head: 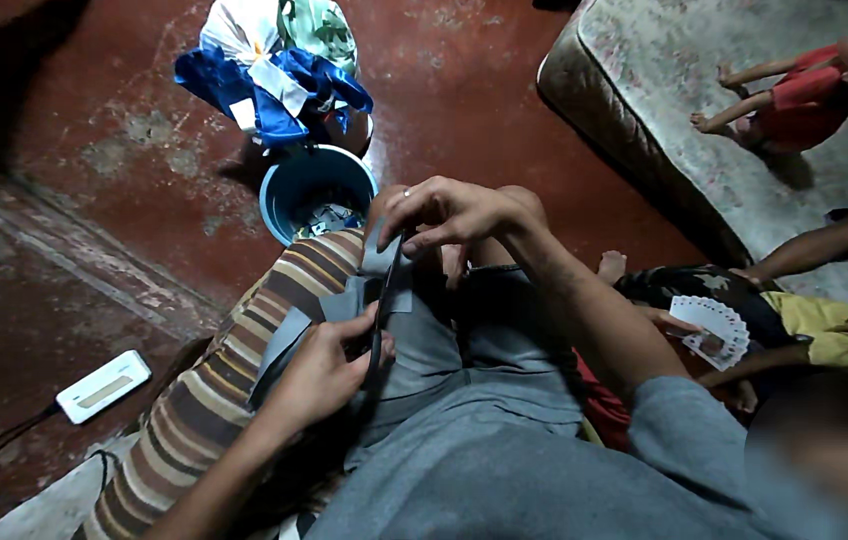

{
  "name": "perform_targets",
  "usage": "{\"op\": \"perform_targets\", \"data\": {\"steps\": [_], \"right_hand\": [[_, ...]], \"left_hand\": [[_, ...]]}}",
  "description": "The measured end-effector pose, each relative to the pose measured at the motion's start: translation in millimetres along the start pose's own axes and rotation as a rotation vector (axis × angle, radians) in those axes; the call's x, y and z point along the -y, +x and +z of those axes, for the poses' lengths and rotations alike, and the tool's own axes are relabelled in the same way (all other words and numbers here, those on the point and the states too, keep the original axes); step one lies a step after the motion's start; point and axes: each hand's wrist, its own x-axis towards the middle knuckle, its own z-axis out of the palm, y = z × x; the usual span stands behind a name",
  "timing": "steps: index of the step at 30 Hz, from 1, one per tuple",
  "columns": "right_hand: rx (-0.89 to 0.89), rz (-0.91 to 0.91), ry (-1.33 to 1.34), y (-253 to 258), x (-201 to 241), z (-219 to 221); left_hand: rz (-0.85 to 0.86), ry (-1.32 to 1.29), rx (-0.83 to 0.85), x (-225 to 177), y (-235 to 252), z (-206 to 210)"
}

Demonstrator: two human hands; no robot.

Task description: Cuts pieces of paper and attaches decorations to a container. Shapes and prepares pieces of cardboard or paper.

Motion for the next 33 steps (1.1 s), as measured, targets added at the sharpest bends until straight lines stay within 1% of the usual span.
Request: {"op": "perform_targets", "data": {"steps": [6, 11, 18, 21, 24, 28, 31, 33], "right_hand": [[0.053, 0.068, 0.013, 3.6, 5.3, -2.9], [0.112, 0.132, 0.084, 8.0, 11.3, -2.2], [0.172, 0.181, 0.126, 12.7, 7.5, -6.2], [0.172, 0.182, 0.123, 13.1, 7.4, -6.5], [0.177, 0.169, 0.162, 13.1, 4.9, -4.7], [0.170, 0.117, 0.178, 12.1, 0.7, -2.2], [0.161, 0.097, 0.258, 8.4, -2.3, -0.5], [0.167, 0.115, 0.291, 6.3, -3.9, 1.0]], "left_hand": [[0.014, -0.010, 0.003, 3.1, 2.7, -0.1], [0.024, -0.031, 0.019, 4.3, 3.6, -0.8], [0.044, -0.050, 0.041, 4.2, 2.6, -2.3], [0.038, -0.087, 0.042, 2.9, 2.1, -2.4], [0.074, -0.112, 0.068, 5.8, 2.5, -3.5], [0.096, -0.161, 0.068, 4.6, 3.5, -2.2], [0.122, -0.187, 0.087, 6.0, 3.3, -2.5], [0.116, -0.170, 0.098, 6.1, 3.9, -2.9]]}}
